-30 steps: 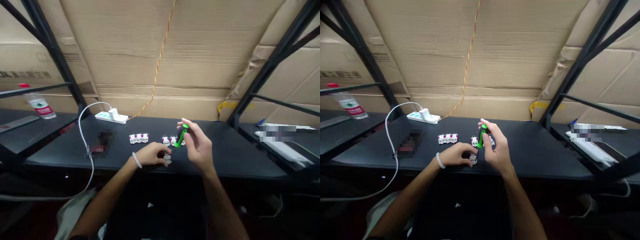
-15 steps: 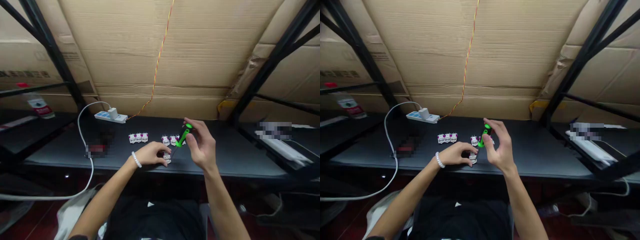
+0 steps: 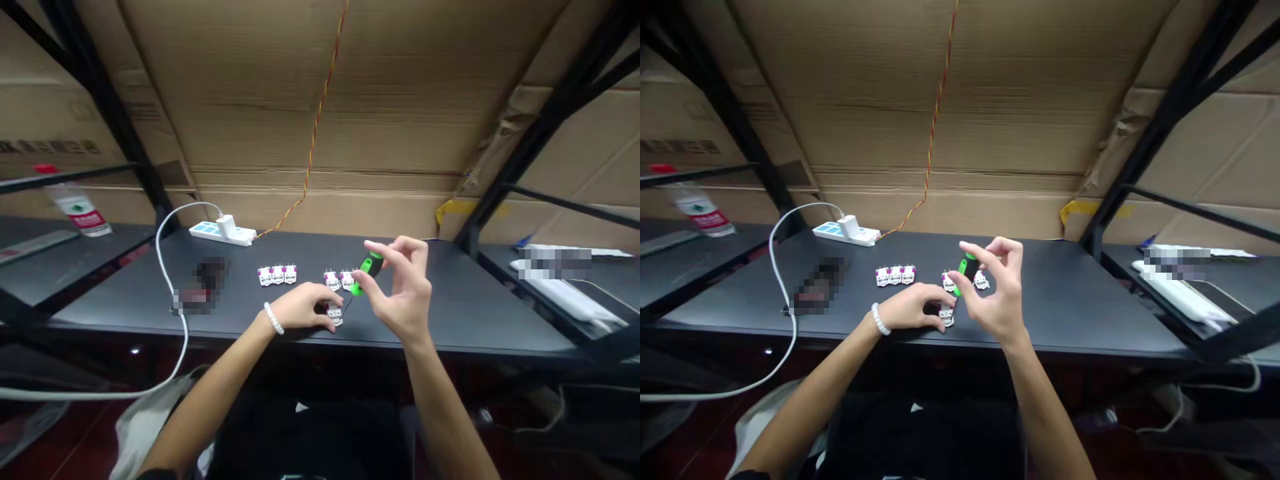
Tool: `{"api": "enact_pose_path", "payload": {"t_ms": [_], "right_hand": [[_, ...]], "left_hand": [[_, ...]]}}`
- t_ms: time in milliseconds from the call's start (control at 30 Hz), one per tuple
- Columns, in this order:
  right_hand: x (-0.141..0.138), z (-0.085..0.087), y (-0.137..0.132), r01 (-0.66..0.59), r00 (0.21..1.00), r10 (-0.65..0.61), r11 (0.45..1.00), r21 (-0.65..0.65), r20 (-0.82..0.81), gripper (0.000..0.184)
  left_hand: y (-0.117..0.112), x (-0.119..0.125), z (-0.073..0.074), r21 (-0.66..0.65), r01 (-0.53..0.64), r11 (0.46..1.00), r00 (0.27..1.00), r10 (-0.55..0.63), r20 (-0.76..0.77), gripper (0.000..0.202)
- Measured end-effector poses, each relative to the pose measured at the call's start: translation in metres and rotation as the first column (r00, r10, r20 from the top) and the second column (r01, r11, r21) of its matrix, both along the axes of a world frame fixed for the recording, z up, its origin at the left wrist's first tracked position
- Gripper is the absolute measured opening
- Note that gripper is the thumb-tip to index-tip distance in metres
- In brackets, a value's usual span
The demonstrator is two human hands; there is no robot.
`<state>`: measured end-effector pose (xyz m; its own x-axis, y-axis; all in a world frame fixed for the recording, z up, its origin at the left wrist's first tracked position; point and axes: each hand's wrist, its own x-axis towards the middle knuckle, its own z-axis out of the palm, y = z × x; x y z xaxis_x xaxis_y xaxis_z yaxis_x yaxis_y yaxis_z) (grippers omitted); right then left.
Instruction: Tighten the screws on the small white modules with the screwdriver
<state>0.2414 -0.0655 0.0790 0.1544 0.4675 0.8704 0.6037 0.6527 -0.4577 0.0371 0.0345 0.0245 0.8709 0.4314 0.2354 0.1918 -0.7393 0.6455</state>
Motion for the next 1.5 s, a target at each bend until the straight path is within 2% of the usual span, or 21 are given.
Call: {"api": "enact_pose_path", "payload": {"t_ms": [133,200,333,400,500,567,733,767,900,933,967,1100,1133,1267,1333,1500], "right_hand": [[0.0008,-0.0007,-0.0014,-0.152,0.988,0.153,0.985,-0.079,0.004,0.044],[0.0008,-0.0012,-0.0019,-0.186,0.982,0.187,0.980,-0.074,-0.004,0.044],[-0.0018,-0.0015,-0.0010,-0.004,1.000,0.003,1.000,-0.004,-0.015,0.034],[-0.0025,-0.0014,-0.0005,0.009,1.000,-0.009,0.999,-0.032,-0.012,0.034],[-0.0010,-0.0011,-0.0009,-0.138,0.990,0.138,0.984,-0.112,-0.010,0.042],[0.0003,-0.0007,-0.0013,-0.184,0.983,0.184,0.976,-0.118,-0.008,0.044],[0.0008,-0.0003,-0.0003,0.027,0.999,-0.025,0.998,-0.064,0.023,0.041],[0.0009,-0.0005,0.0000,0.016,1.000,-0.015,0.997,-0.077,0.024,0.043],[0.0023,-0.0010,-0.0004,-0.200,0.979,0.202,0.968,-0.150,-0.006,0.050],[0.0023,-0.0007,-0.0007,-0.216,0.976,0.217,0.965,-0.149,-0.009,0.049],[0.0020,-0.0002,-0.0010,-0.197,0.980,0.198,0.971,-0.137,-0.004,0.047],[-0.0006,0.0015,-0.0007,0.011,0.999,-0.009,0.997,-0.079,0.035,0.045],[-0.0006,0.0013,-0.0003,0.021,0.999,-0.018,0.996,-0.087,0.035,0.046],[0.0022,-0.0016,0.0005,-0.170,0.985,0.172,0.971,-0.169,-0.003,0.054],[0.0028,-0.0019,0.0001,-0.209,0.977,0.211,0.962,-0.176,-0.006,0.054],[-0.0011,0.0013,-0.0010,0.021,0.999,-0.018,0.997,-0.073,0.050,0.045]], "left_hand": [[0.0005,0.0000,-0.0004,-0.005,0.004,1.000,1.000,-0.004,-0.011,0.048],[0.0009,-0.0001,-0.0014,-0.004,-0.002,1.000,1.000,0.002,-0.007,0.049],[0.0011,-0.0003,-0.0025,-0.013,0.002,1.000,1.000,-0.002,0.006,0.051],[0.0009,-0.0003,-0.0022,-0.014,0.005,1.000,1.000,-0.005,0.004,0.050],[0.0007,-0.0002,-0.0016,-0.008,-0.003,1.000,1.000,0.003,0.001,0.050],[0.0005,-0.0002,-0.0015,-0.014,-0.004,1.000,1.000,0.004,0.006,0.050],[0.0004,-0.0002,-0.0014,0.001,-0.001,1.000,1.000,0.001,-0.002,0.050],[0.0005,-0.0003,-0.0014,0.006,-0.002,1.000,1.000,0.002,-0.005,0.050],[0.0011,-0.0001,-0.0020,-0.004,0.003,1.000,1.000,-0.003,-0.006,0.050],[0.0013,-0.0001,-0.0023,-0.008,0.001,1.000,1.000,-0.001,-0.005,0.050],[0.0014,0.0000,-0.0025,-0.010,-0.001,1.000,1.000,0.001,-0.004,0.050],[0.0012,0.0002,-0.0020,-0.009,-0.004,1.000,1.000,0.004,-0.006,0.050],[0.0010,0.0001,-0.0016,-0.011,-0.001,1.000,1.000,0.001,-0.005,0.049],[0.0002,0.0001,-0.0006,-0.018,0.010,1.000,1.000,-0.010,0.003,0.048],[0.0001,0.0001,-0.0010,-0.014,0.011,1.000,1.000,-0.011,0.010,0.048],[0.0017,0.0003,-0.0038,0.007,0.008,1.000,1.000,-0.008,0.012,0.051]]}}
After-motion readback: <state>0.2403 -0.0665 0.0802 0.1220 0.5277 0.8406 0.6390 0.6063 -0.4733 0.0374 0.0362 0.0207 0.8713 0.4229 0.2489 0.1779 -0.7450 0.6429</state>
